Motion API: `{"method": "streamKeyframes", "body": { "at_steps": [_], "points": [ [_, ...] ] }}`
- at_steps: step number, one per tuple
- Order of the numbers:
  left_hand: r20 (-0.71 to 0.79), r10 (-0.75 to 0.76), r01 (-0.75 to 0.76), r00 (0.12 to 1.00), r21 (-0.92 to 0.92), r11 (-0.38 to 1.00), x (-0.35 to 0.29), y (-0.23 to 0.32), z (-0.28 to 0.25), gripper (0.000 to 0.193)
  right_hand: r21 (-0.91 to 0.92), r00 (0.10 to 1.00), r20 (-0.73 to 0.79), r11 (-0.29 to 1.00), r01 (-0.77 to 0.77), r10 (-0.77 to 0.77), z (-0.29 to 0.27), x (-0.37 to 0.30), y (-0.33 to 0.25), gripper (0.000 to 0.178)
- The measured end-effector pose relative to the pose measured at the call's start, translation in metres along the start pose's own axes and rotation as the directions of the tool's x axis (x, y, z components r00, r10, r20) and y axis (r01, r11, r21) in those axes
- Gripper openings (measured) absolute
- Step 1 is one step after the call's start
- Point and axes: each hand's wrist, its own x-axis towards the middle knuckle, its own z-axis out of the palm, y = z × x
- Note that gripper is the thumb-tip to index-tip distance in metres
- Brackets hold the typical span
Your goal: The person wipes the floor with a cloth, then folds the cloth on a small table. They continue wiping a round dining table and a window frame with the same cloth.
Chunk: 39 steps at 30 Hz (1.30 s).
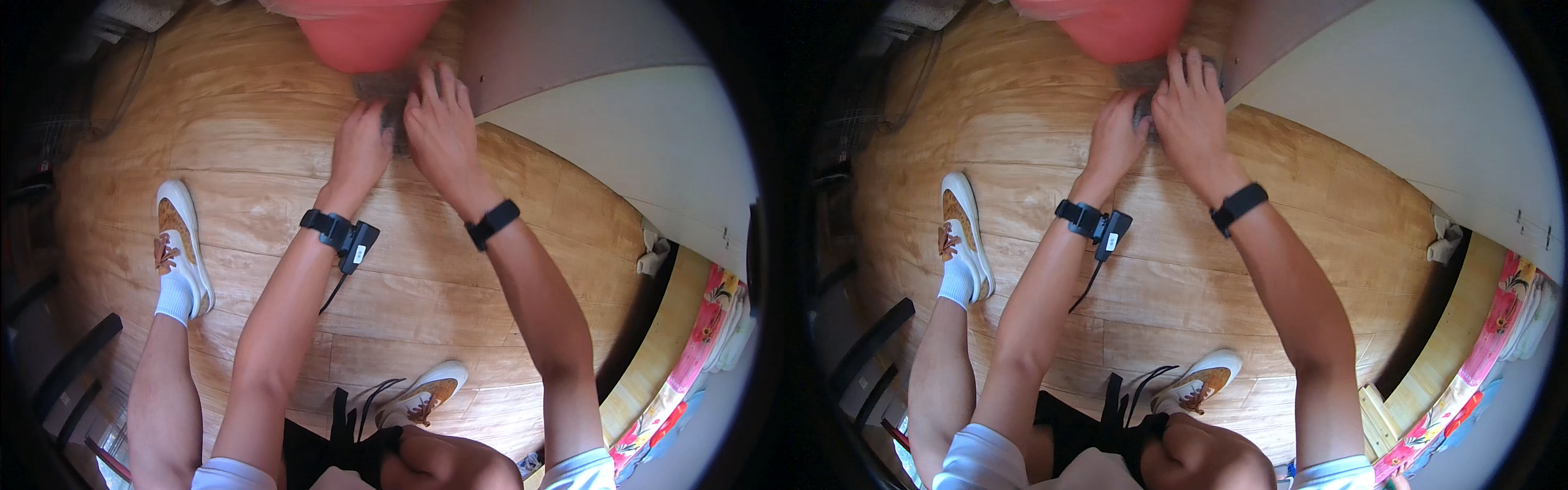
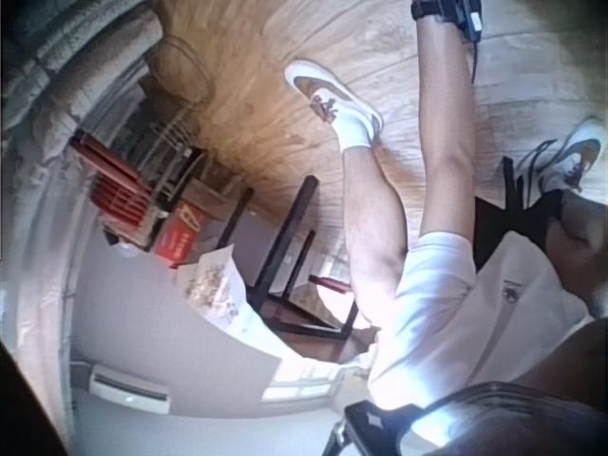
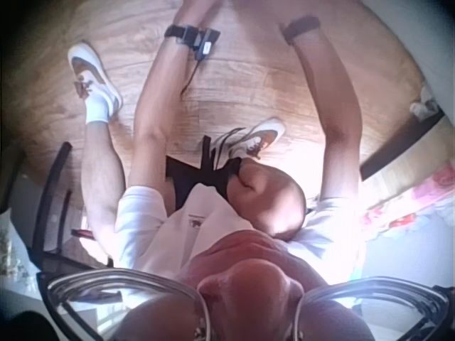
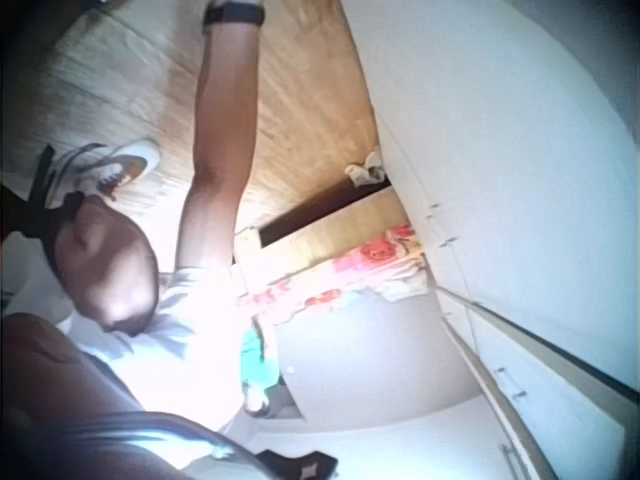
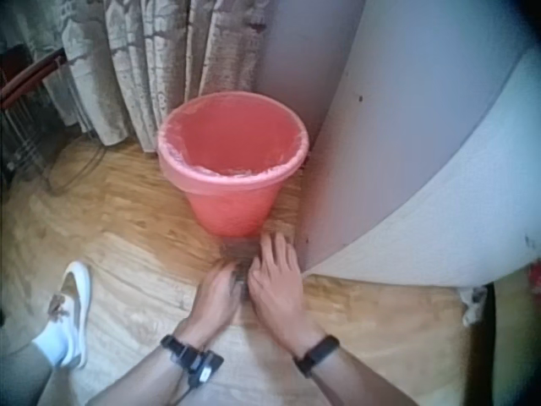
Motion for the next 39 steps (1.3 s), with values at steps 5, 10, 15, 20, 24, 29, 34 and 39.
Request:
{"method": "streamKeyframes", "body": {
  "at_steps": [5,10,15,20,24,29,34,39],
  "points": [
    [0.038,-0.036,0.040,0.999,-0.084,0.996,0.002,0.007,0.011,0.042,0.006,0.984,0.175,1.000,-0.023,0.022,0.077,0.002,0.009,0.065],
    [-0.018,-0.128,0.126,0.992,-0.090,0.988,-0.001,0.001,0.015,0.038,0.031,0.964,0.243,0.992,-0.120,0.109,0.084,0.004,0.001,0.080],
    [-0.014,-0.152,0.148,0.988,-0.161,0.976,0.000,0.005,0.014,0.039,0.002,0.972,0.179,0.988,-0.157,0.154,0.078,0.004,-0.002,0.083],
    [0.079,-0.203,0.210,0.976,-0.095,0.973,-0.026,-0.004,-0.002,0.035,0.000,0.957,0.234,0.984,-0.176,0.171,0.051,-0.018,-0.029,0.075],
    [0.211,-0.310,0.335,0.927,-0.093,0.938,-0.046,0.009,-0.014,0.031,0.151,0.952,0.255,0.966,-0.211,0.168,0.033,-0.044,-0.044,0.047],
    [0.205,-0.461,0.494,0.864,-0.158,0.855,-0.064,0.025,-0.007,0.033,0.224,0.978,0.205,0.970,-0.093,0.046,0.026,-0.043,-0.038,0.031],
    [0.063,-0.575,0.447,0.816,-0.701,0.556,-0.070,0.021,0.032,0.033,-0.048,0.955,0.101,0.958,0.284,-0.278,0.003,-0.006,-0.030,0.025],
    [0.060,-0.610,0.366,0.790,-0.844,0.391,0.001,0.052,0.047,0.034,-0.267,0.933,0.143,0.895,0.357,-0.330,0.007,0.041,0.017,0.025]
  ]
}}
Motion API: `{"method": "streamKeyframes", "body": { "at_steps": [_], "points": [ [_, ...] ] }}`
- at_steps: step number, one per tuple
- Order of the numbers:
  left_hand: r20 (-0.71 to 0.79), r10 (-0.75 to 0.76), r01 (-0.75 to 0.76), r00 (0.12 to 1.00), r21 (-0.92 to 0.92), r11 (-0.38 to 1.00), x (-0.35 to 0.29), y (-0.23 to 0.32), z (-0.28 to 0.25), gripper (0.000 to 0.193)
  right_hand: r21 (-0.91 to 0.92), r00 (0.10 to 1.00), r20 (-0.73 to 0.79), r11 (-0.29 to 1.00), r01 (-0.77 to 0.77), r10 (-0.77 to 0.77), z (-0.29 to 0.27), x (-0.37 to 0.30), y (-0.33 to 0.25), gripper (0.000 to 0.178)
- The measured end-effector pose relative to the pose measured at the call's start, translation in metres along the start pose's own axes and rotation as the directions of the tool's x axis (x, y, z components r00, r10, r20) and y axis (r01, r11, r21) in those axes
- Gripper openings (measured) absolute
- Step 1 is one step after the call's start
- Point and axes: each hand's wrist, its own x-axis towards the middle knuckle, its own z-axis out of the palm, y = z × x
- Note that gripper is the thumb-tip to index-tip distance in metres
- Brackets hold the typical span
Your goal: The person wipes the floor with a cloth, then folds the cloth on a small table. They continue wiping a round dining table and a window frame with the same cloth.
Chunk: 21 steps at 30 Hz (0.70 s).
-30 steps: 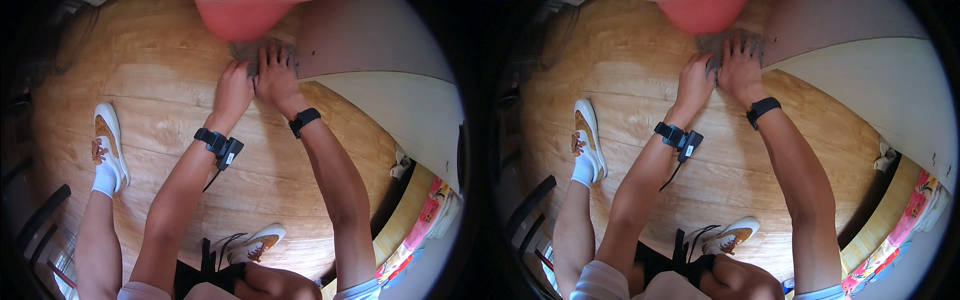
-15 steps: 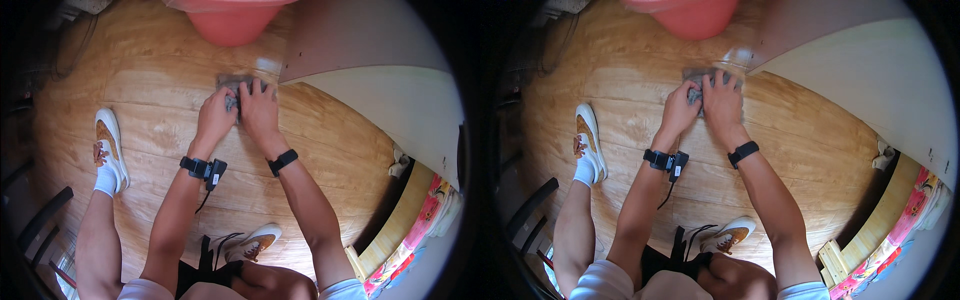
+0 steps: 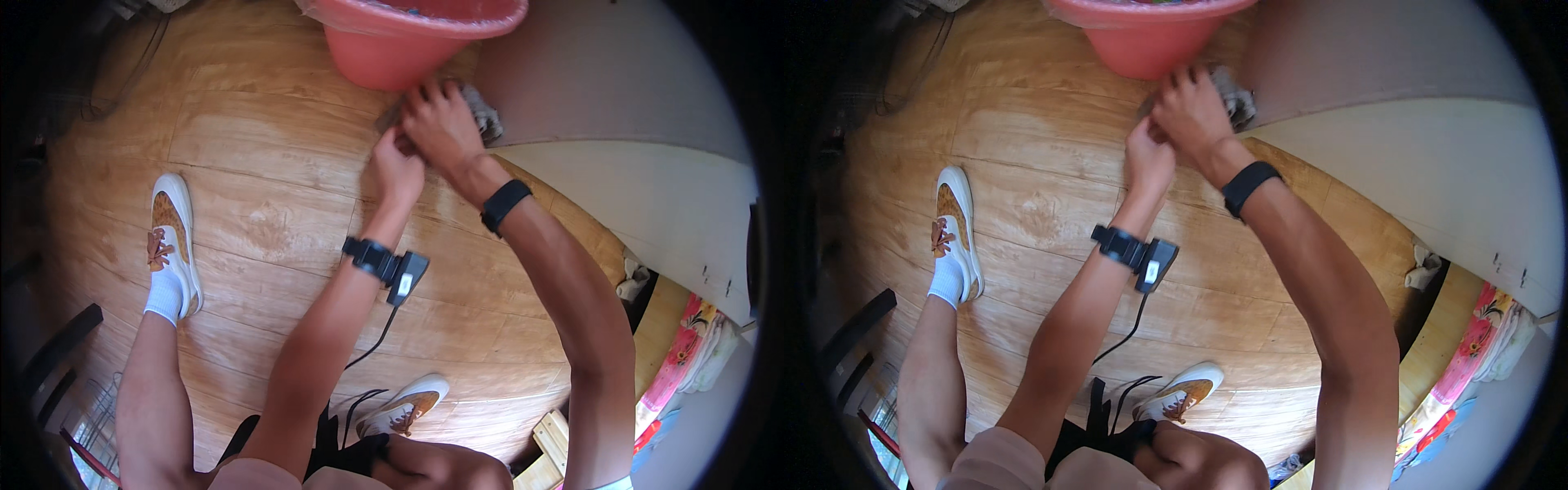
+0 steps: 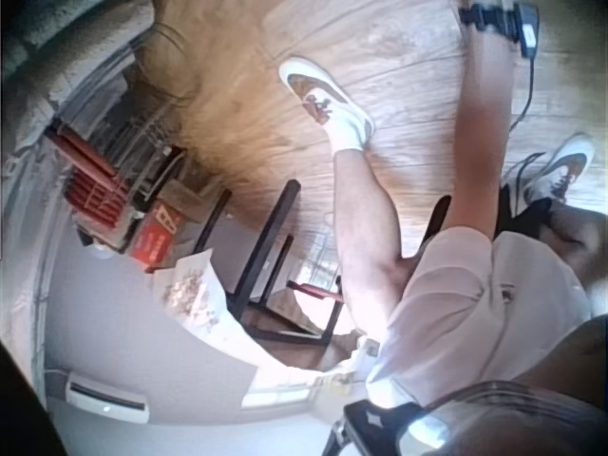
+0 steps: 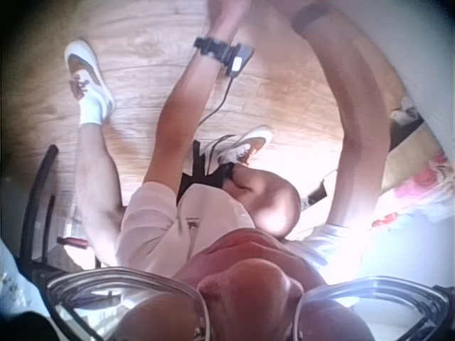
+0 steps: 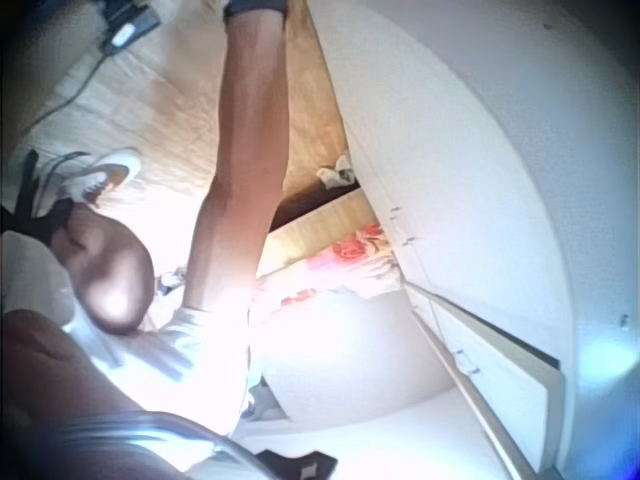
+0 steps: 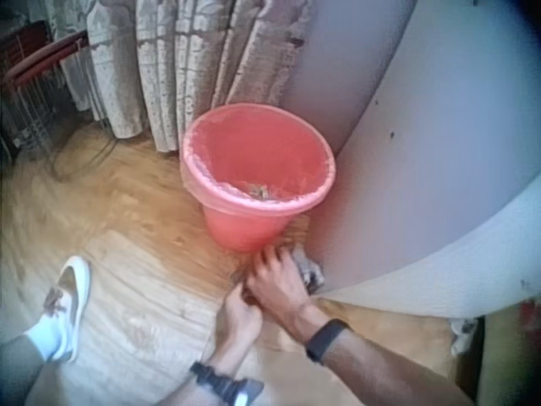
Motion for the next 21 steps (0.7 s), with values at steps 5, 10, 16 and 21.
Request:
{"method": "streamKeyframes", "body": {
  "at_steps": [5,10,16,21],
  "points": [
    [0.005,0.058,-0.058,0.998,-0.015,0.998,0.048,0.013,0.036,0.032,0.020,0.943,0.224,0.967,-0.255,0.244,0.003,0.033,0.037,0.017],
    [-0.013,0.159,-0.159,0.987,-0.027,0.987,0.073,0.003,0.050,0.031,0.111,0.867,0.223,0.872,-0.477,0.446,0.014,0.048,0.050,0.015],
    [0.090,0.145,-0.164,0.985,0.262,0.951,0.102,0.001,0.042,0.037,0.387,0.807,0.057,0.732,-0.560,0.587,0.063,0.056,0.047,0.028],
    [0.257,0.126,-0.256,0.958,0.571,0.780,0.107,-0.002,0.015,0.033,0.356,0.772,0.372,0.688,-0.632,0.515,0.097,0.044,0.037,0.040]
  ]
}}
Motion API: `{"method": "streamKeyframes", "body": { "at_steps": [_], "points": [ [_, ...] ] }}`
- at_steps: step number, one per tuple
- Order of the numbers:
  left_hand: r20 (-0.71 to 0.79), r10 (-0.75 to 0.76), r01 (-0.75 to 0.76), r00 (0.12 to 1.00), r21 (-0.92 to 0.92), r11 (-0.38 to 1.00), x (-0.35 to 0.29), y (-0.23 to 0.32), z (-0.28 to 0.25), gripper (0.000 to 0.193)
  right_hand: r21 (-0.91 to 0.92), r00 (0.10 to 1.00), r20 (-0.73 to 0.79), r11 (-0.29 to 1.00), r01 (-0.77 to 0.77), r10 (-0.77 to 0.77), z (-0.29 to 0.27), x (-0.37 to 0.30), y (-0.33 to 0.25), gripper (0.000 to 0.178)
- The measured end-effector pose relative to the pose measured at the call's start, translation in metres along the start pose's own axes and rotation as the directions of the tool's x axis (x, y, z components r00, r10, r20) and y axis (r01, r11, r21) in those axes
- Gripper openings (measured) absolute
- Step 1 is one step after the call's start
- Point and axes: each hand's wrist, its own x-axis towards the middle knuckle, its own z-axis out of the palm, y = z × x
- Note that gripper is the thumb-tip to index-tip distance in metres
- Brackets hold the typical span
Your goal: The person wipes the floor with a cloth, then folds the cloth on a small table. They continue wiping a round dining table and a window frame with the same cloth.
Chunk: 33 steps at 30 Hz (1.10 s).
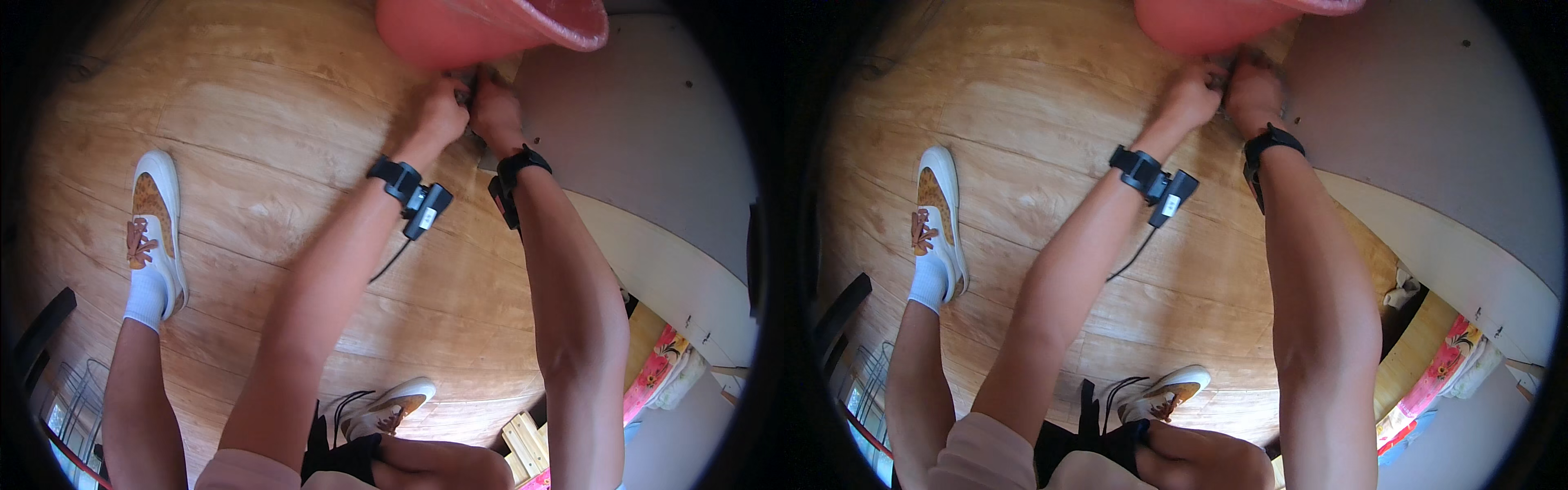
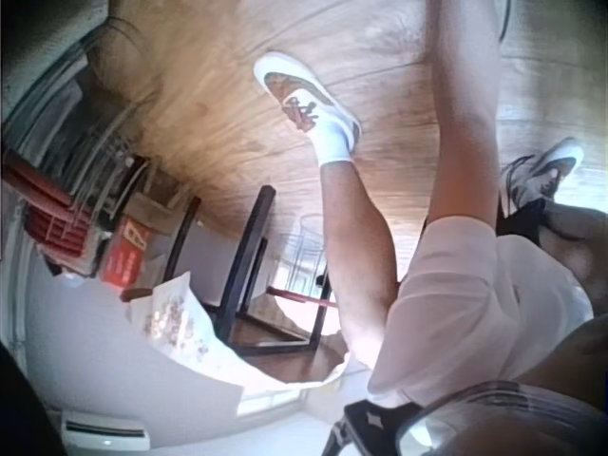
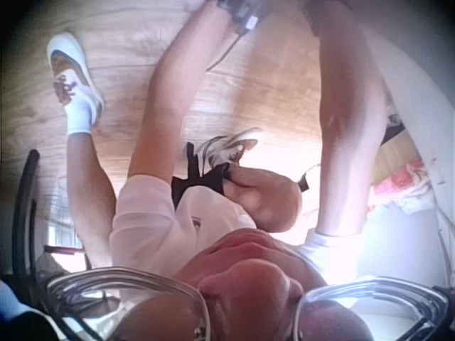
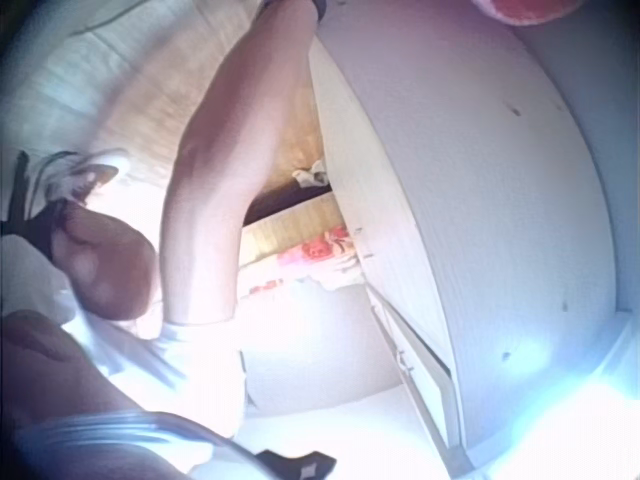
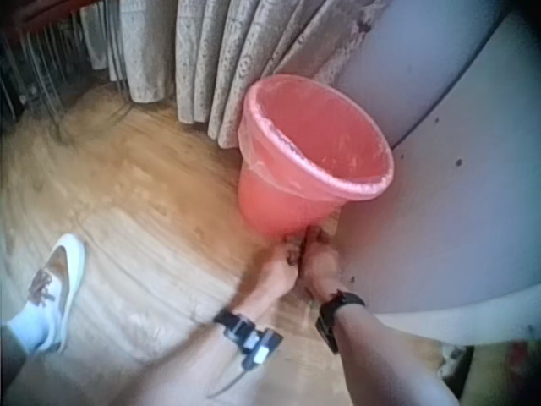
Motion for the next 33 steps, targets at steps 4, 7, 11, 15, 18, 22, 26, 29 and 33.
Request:
{"method": "streamKeyframes", "body": {
  "at_steps": [4,7,11,15,18,22,26,29,33],
  "points": [
    [0.114,0.108,-0.117,0.988,0.079,0.990,0.000,-0.005,-0.030,0.027,0.022,0.993,0.111,0.999,0.042,-0.044,0.000,-0.015,-0.003,0.047],
    [0.246,0.068,-0.104,0.967,0.139,0.985,-0.012,-0.003,-0.048,0.027,0.080,0.972,0.235,0.996,-0.034,0.015,-0.002,-0.042,-0.016,0.060],
    [0.368,0.072,-0.156,0.927,0.204,0.967,-0.034,-0.003,-0.085,0.027,0.089,0.996,0.073,0.995,0.036,-0.043,0.013,-0.107,-0.041,0.082],
    [0.405,0.074,-0.169,0.911,0.203,0.964,-0.070,-0.001,-0.091,0.024,0.239,0.988,-0.151,0.971,0.022,0.015,0.054,-0.171,-0.054,0.074],
    [0.379,0.113,-0.176,0.918,0.135,0.975,-0.091,0.010,-0.089,0.022,0.417,0.972,-0.154,0.904,-0.097,0.175,0.065,-0.184,-0.079,0.070],
    [0.312,0.156,-0.219,0.937,0.178,0.959,-0.082,0.025,-0.095,0.020,0.565,0.919,-0.173,0.800,-0.201,0.353,0.064,-0.167,-0.113,0.074],
    [0.280,0.288,-0.364,0.916,0.278,0.889,-0.052,0.030,-0.105,0.019,0.622,0.904,-0.214,0.765,-0.166,0.370,0.076,-0.118,-0.133,0.077],
    [0.225,0.292,-0.354,0.930,0.323,0.878,-0.029,0.022,-0.120,0.021,0.600,0.917,-0.289,0.799,-0.050,0.275,0.083,-0.091,-0.144,0.078],
    [0.167,0.300,-0.342,0.939,0.385,0.857,-0.004,0.003,-0.146,0.023,0.602,0.913,-0.350,0.797,0.047,0.211,0.084,-0.060,-0.163,0.072]
  ]
}}
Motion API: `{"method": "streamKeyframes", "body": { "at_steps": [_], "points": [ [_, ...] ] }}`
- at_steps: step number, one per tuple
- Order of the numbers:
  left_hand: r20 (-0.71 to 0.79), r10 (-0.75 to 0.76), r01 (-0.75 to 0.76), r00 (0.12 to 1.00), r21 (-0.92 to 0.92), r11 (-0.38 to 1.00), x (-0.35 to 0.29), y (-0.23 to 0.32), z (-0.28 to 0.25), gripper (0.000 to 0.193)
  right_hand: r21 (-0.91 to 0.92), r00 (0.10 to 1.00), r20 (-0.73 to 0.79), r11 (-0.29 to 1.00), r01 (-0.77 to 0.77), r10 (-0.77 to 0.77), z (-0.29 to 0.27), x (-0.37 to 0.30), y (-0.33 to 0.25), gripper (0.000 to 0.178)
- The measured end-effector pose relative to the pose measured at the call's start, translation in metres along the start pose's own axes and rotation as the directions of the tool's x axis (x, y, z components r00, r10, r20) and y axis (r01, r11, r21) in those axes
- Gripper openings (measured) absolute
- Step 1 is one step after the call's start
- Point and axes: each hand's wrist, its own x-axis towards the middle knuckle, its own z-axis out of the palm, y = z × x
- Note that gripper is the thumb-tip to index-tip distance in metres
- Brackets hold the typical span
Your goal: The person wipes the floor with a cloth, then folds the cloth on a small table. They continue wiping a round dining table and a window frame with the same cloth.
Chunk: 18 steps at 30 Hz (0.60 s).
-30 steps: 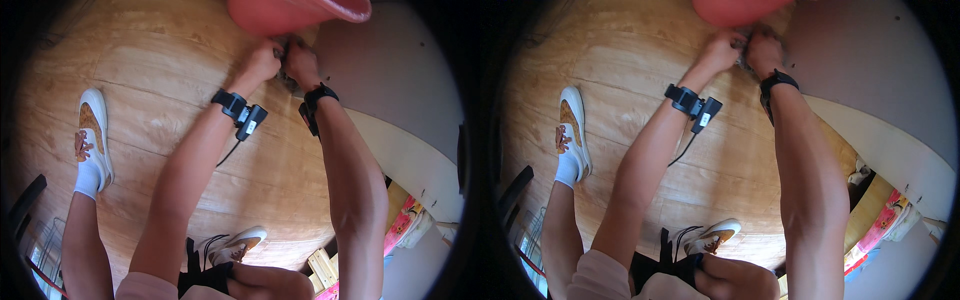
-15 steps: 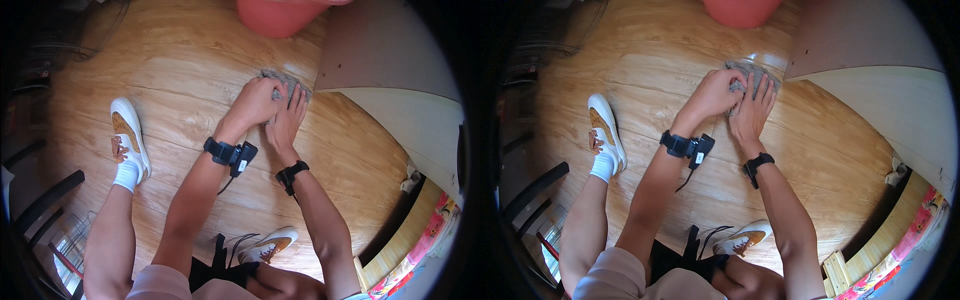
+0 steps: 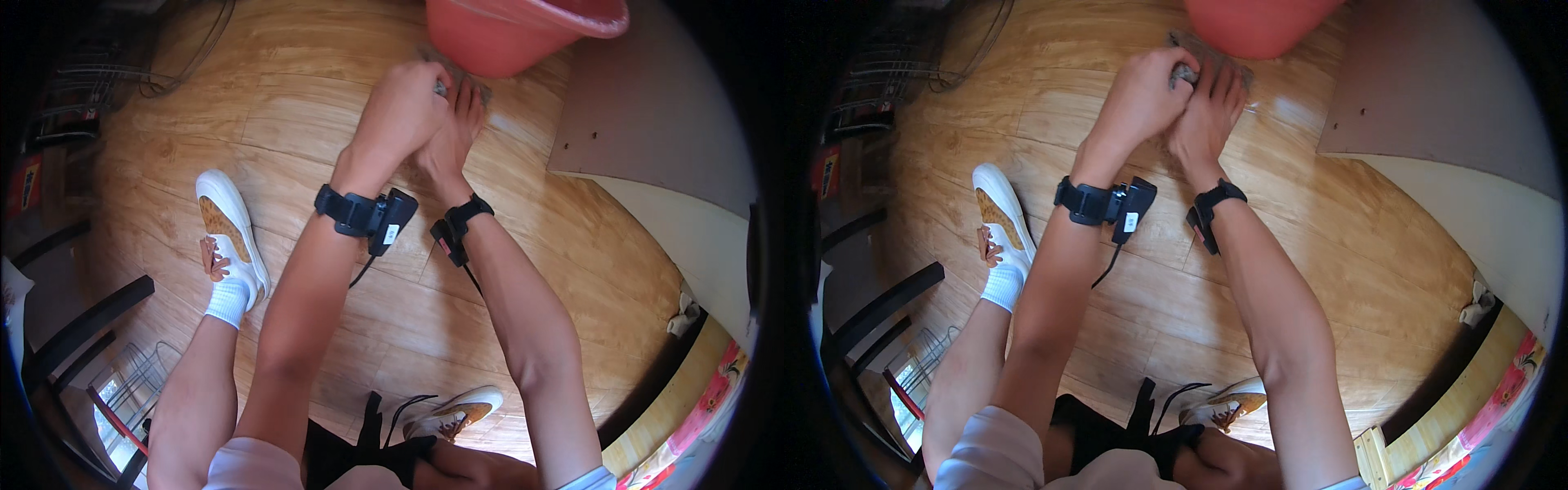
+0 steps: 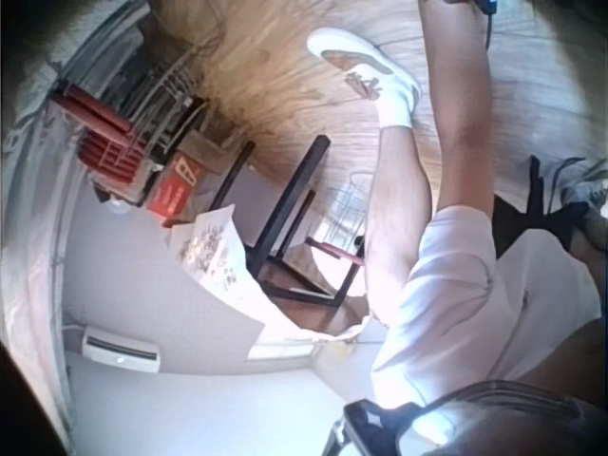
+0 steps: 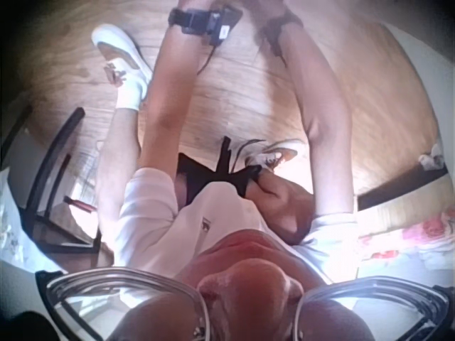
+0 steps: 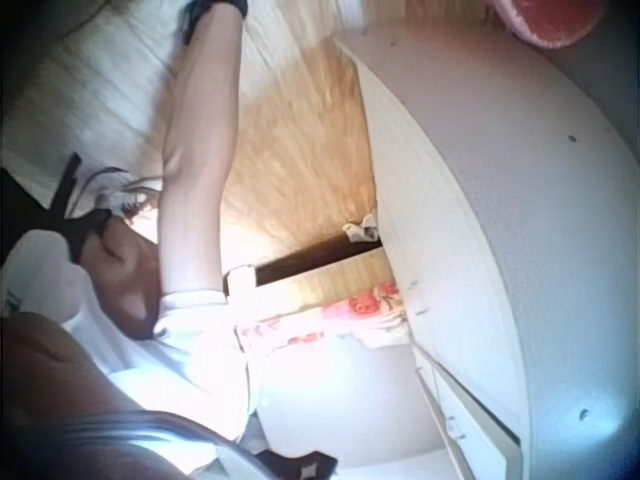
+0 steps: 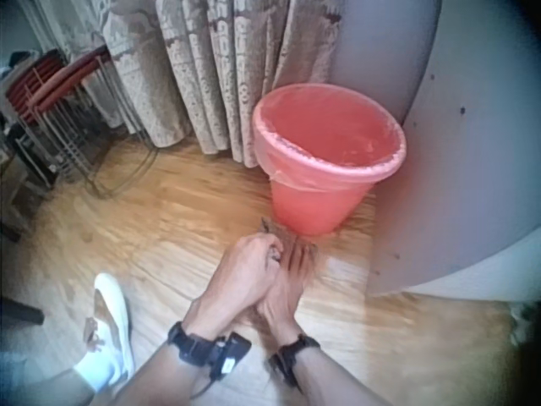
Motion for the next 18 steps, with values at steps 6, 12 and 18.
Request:
{"method": "streamKeyframes", "body": {
  "at_steps": [6,12,18],
  "points": [
    [-0.096,-0.090,0.093,0.991,0.023,0.995,0.016,-0.038,-0.018,0.027,0.070,0.996,-0.044,0.994,0.083,-0.080,0.032,0.032,-0.007,0.063],
    [-0.180,-0.391,0.318,0.903,-0.332,0.888,0.013,-0.053,-0.023,0.024,0.366,0.963,0.094,0.908,0.202,-0.252,0.047,0.085,-0.003,0.040],
    [-0.244,-0.613,0.385,0.752,-0.593,0.708,-0.061,-0.040,0.010,0.016,0.681,0.670,0.543,0.733,0.002,-0.506,0.048,0.123,0.026,0.035]
  ]
}}
